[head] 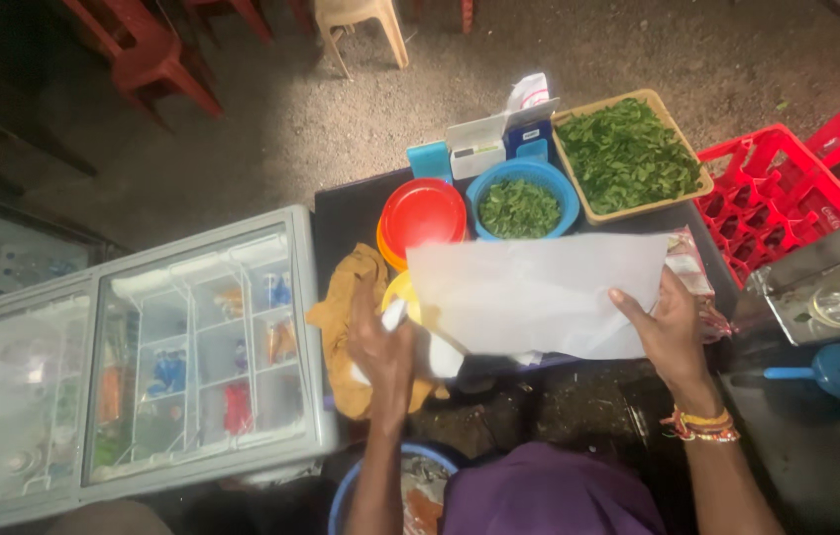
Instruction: The person folds and separates thin white paper sheets on a counter next to bowls of chopped greens and colored plates. They handle the sheets one by one, folding and stacking them on the work surface.
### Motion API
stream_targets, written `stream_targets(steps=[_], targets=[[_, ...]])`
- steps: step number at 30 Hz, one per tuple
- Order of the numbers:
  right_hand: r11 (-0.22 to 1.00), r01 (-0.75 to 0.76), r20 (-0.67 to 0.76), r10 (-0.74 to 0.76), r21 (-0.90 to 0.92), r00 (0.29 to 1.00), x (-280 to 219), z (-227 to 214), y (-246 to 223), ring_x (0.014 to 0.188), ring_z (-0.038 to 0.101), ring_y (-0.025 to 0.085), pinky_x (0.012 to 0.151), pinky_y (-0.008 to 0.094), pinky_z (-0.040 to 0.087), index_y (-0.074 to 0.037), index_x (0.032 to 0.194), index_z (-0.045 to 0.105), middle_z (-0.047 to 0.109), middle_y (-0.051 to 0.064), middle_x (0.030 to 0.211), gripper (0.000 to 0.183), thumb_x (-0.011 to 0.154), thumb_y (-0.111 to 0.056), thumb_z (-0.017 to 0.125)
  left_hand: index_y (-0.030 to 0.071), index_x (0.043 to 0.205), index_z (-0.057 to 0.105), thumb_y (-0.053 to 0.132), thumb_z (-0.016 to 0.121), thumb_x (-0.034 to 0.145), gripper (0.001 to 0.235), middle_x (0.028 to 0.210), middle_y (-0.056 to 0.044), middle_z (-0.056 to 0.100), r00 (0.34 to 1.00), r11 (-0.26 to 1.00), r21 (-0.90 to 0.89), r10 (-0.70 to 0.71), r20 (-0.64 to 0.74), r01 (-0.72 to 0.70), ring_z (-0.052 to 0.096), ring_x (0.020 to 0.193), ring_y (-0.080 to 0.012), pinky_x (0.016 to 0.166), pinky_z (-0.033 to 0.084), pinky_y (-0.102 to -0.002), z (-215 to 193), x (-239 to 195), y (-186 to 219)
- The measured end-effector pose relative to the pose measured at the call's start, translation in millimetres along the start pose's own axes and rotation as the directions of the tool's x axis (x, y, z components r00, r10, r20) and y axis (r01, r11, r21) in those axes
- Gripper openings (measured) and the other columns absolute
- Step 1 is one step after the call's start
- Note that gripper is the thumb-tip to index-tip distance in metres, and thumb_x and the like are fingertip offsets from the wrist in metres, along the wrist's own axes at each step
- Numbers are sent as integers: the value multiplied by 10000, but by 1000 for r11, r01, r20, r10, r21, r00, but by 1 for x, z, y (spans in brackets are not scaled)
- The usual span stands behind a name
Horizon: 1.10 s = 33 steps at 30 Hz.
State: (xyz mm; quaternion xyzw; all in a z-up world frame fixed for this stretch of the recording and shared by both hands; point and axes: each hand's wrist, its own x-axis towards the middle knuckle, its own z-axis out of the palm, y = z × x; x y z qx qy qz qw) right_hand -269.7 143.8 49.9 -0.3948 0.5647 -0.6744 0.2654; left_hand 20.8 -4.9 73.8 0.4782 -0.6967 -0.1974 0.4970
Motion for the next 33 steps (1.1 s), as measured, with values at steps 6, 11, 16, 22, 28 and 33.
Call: stream_targets(steps=[6, 11, 16, 22, 28, 33], targets=[[998, -36, 131, 42, -47, 991, -1, -18, 16, 1050, 666, 138, 912, 287, 551, 66, 1314, 593, 709, 102, 1165, 410, 920, 31, 699, 78, 1494, 516, -22, 754, 724, 812, 1505, -219, 580, 851, 928, -373, 192, 489, 5, 602, 1326, -368, 973, 538, -449, 14, 14, 50], [997, -53, 155, 61, -56, 986, -4, -33, 22, 1057, 681, 146, 919, 305, 568, 62, 1309, 579, 718, 106, 1168, 435, 894, 32, 708, 111, 1302, 662, 171, 812, 830, 499, 1258, -133, 723, 649, 958, -285, 239, 722, -36, 697, 1142, -258, 965, 545, -373, 48, 46, 52], [997, -58, 146, 50, 53, 988, -3, -30, -8, 1193, 628, 149, 1035, 326, 521, 61, 1387, 534, 665, 114, 1278, 511, 913, 9, 716, 104, 1019, 805, 214, 772, 852, 203, 940, -112, 796, 553, 996, -71, 32, 833, 50, 753, 828, -219, 782, 590, -362, 46, 58, 53], [451, 521, 190, -595, -725, 781, 2, 11, -95, 1235, 557, 365, 1042, 445, 461, 85, 1379, 464, 585, 283, 1315, 795, 733, -196, 832, 143, 1026, 812, 258, 786, 865, 200, 878, -93, 783, 531, 993, -115, 106, 841, -16, 727, 730, -195, 734, 575, -344, 31, 53, 72], [633, 579, 624, -188, -514, 759, 25, 38, -99, 976, 704, 304, 837, 404, 559, -59, 1042, 744, 753, 100, 1047, 381, 774, -314, 833, 151, 1016, 813, 266, 797, 845, 206, 869, -75, 786, 474, 967, -243, 252, 844, -80, 715, 733, -164, 735, 568, -329, 30, 45, 81], [709, 567, 685, -162, -420, 710, 28, 44, -78, 694, 726, 268, 585, 365, 547, -81, 944, 776, 775, 74, 858, 156, 854, -207, 784, 113, 1004, 808, 263, 784, 876, 198, 891, -54, 792, 427, 967, -239, 180, 886, 90, 710, 786, -138, 767, 571, -306, 29, 41, 69]])
